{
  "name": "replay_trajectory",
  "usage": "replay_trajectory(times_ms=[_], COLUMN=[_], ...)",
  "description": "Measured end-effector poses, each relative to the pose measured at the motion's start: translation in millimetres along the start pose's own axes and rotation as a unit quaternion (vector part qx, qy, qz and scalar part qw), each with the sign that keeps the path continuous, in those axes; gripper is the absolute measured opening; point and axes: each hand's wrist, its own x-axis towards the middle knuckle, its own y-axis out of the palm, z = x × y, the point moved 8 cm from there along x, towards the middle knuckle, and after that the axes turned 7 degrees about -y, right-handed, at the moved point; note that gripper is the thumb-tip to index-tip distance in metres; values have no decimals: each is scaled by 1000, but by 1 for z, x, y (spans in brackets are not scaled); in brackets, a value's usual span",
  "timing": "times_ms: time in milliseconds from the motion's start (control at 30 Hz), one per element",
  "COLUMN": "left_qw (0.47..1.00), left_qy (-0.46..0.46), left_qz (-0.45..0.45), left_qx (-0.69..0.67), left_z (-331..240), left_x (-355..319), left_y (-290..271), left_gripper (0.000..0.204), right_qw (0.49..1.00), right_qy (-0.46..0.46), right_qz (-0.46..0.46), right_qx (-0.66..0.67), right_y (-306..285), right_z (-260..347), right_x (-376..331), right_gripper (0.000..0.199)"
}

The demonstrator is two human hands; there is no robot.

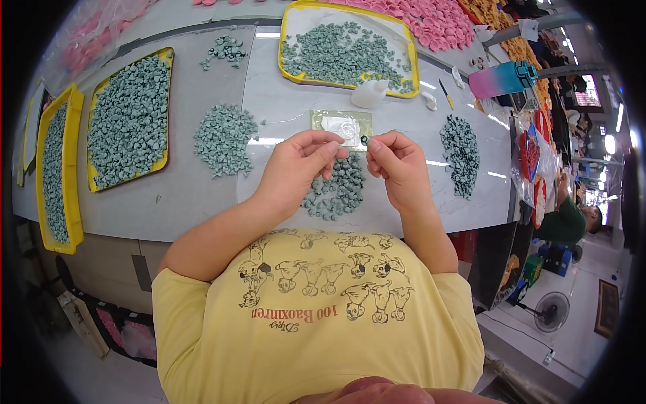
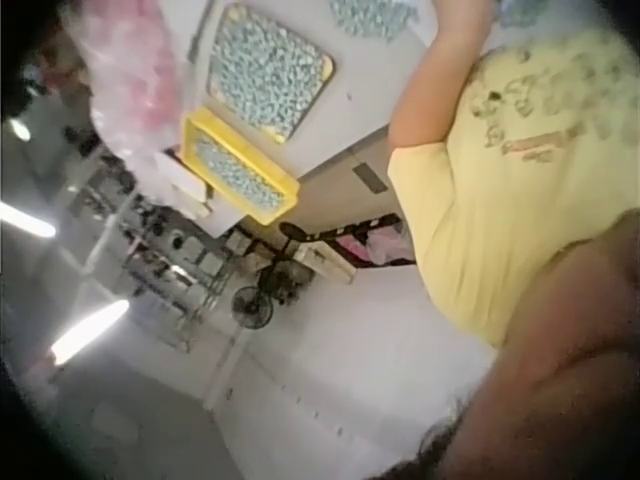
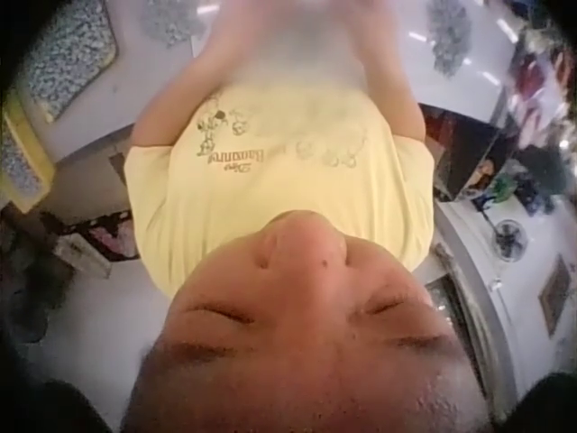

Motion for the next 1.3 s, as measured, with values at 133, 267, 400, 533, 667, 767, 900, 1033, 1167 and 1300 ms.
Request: replay_trajectory(times_ms=[133, 267, 400, 533, 667, 767, 900, 1033, 1167, 1300], left_qw=[1000, 999, 1000, 998, 995, 994, 994, 993, 995, 997], left_qy=[19, 7, -16, -51, -73, -77, -84, -84, -69, -34], left_qz=[-4, 5, 1, 39, 52, 58, 56, 64, 63, 67], left_qx=[16, 42, 27, -24, -42, -50, -52, -42, -45, -15], left_z=[-2, -2, 3, 7, 10, 12, 11, 11, 7, 9], left_x=[1, -3, -4, -4, -3, -3, -4, -5, -8, -9], left_y=[-2, 2, 2, 5, 7, 6, 7, 7, 10, 7], left_gripper=[14, 18, 23, 28, 32, 33, 34, 33, 32, 29], right_qw=[995, 969, 874, 816, 731, 703, 672, 658, 644, 651], right_qy=[-51, -163, -327, -423, -523, -544, -568, -574, -588, -607], right_qz=[-29, 14, 56, 33, 66, 84, 93, 96, 87, 69], right_qx=[-81, -182, -355, -392, -434, -449, -465, -478, -481, -451], right_y=[2, 11, 34, 44, 53, 59, 64, 68, 70, 71], right_z=[8, 20, 43, 52, 55, 56, 56, 56, 50, 46], right_x=[-4, -8, -19, -27, -36, -40, -43, -44, -47, -52], right_gripper=[8, 7, 12, 16, 22, 25, 25, 25, 24, 24])
